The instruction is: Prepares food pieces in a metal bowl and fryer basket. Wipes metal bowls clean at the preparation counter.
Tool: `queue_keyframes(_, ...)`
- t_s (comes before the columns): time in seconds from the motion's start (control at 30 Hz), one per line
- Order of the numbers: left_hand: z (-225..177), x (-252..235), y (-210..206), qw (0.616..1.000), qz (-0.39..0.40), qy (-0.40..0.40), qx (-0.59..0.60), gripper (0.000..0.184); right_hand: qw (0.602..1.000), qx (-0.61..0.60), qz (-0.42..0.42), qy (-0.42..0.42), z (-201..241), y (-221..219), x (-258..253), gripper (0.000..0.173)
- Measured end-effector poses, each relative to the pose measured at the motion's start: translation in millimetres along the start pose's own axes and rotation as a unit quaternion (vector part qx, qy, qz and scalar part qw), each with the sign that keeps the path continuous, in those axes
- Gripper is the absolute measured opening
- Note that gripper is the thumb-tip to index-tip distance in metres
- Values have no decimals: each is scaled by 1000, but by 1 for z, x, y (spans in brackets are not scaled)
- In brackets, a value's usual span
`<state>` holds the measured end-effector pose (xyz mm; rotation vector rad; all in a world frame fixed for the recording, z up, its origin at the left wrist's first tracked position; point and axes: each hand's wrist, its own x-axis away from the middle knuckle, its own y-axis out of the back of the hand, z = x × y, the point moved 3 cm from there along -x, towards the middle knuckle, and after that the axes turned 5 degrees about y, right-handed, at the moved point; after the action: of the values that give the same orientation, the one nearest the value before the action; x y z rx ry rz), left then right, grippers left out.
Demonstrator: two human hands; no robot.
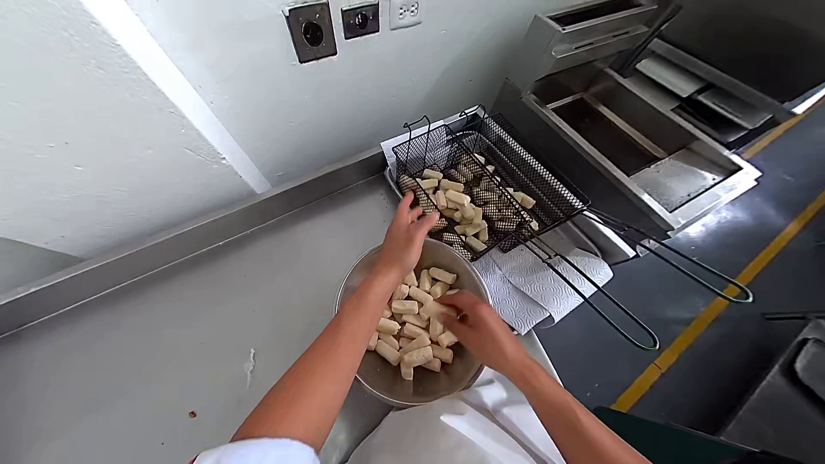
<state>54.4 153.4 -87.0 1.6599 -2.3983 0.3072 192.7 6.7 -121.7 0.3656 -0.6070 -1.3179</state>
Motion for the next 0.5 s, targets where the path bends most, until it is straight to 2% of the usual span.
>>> queue_keyframes(0.1, 49, 32, 27, 998, -19, 19, -59, 59, 994, -36, -101, -7, -3, 38, -7, 29)
queue_keyframes(0.2, 91, 67, 49, 992, -41, 73, -95, 49, 980, 91, -176, 25, 6, 84, -40, 33)
queue_keyframes(0.3, 106, 96, 62, 981, -42, 103, -160, 48, 963, 194, -184, 47, 20, 109, -69, 40)
queue_keyframes(0.4, 117, 116, 68, 973, -40, 116, -196, 46, 973, 194, -114, 45, 26, 86, -72, 34)
queue_keyframes(0.5, 119, 124, 58, 955, 25, 127, -268, 48, 970, 213, 93, 68, 14, 19, -59, 28)
